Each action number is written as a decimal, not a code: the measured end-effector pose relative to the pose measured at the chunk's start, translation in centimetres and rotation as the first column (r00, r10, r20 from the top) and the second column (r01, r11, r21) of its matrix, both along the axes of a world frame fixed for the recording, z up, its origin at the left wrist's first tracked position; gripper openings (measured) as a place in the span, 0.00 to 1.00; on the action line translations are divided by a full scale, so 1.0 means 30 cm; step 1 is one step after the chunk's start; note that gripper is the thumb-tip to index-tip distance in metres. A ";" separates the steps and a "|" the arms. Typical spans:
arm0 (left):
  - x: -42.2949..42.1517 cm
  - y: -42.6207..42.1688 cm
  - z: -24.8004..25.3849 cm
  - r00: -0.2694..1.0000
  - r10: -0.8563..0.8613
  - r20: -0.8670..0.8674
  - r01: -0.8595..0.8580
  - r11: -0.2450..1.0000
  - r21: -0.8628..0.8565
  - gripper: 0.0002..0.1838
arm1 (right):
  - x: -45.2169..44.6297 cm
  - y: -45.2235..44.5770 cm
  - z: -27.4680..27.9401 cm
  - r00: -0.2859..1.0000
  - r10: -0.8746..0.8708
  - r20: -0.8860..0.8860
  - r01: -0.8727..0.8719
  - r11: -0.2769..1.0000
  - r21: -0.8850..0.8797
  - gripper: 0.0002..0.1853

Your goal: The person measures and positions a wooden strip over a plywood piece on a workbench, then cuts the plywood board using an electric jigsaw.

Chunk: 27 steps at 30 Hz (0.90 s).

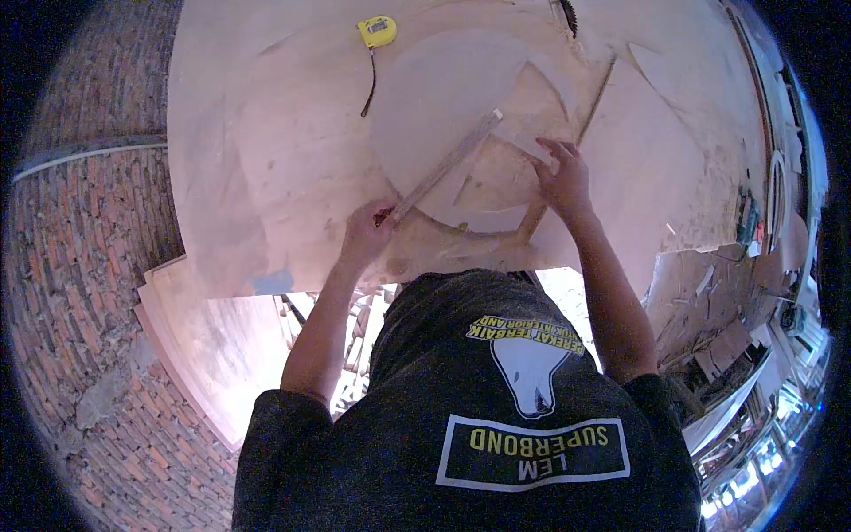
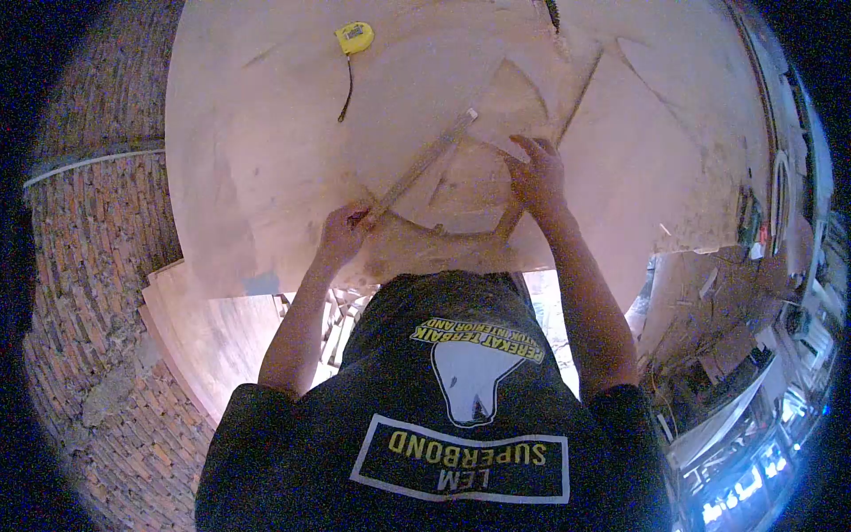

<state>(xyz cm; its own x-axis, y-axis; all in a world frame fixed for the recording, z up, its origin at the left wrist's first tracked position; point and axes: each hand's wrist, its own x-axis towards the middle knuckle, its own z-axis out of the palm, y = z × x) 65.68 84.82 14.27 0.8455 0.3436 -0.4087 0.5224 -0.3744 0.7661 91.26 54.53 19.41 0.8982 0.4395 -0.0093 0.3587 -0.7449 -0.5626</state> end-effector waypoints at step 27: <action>0.003 0.015 -0.082 0.998 0.053 0.044 -0.046 0.988 -0.150 0.10 | -0.318 -0.341 0.022 0.963 -0.259 -0.080 0.260 0.966 -0.003 0.17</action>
<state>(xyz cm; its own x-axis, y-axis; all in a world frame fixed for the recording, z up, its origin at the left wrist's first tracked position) 65.78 85.25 11.82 0.8487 0.3235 -0.4185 0.4992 -0.2286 0.8358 81.73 44.31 20.06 0.9779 0.1919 -0.0823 0.1080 -0.8020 -0.5875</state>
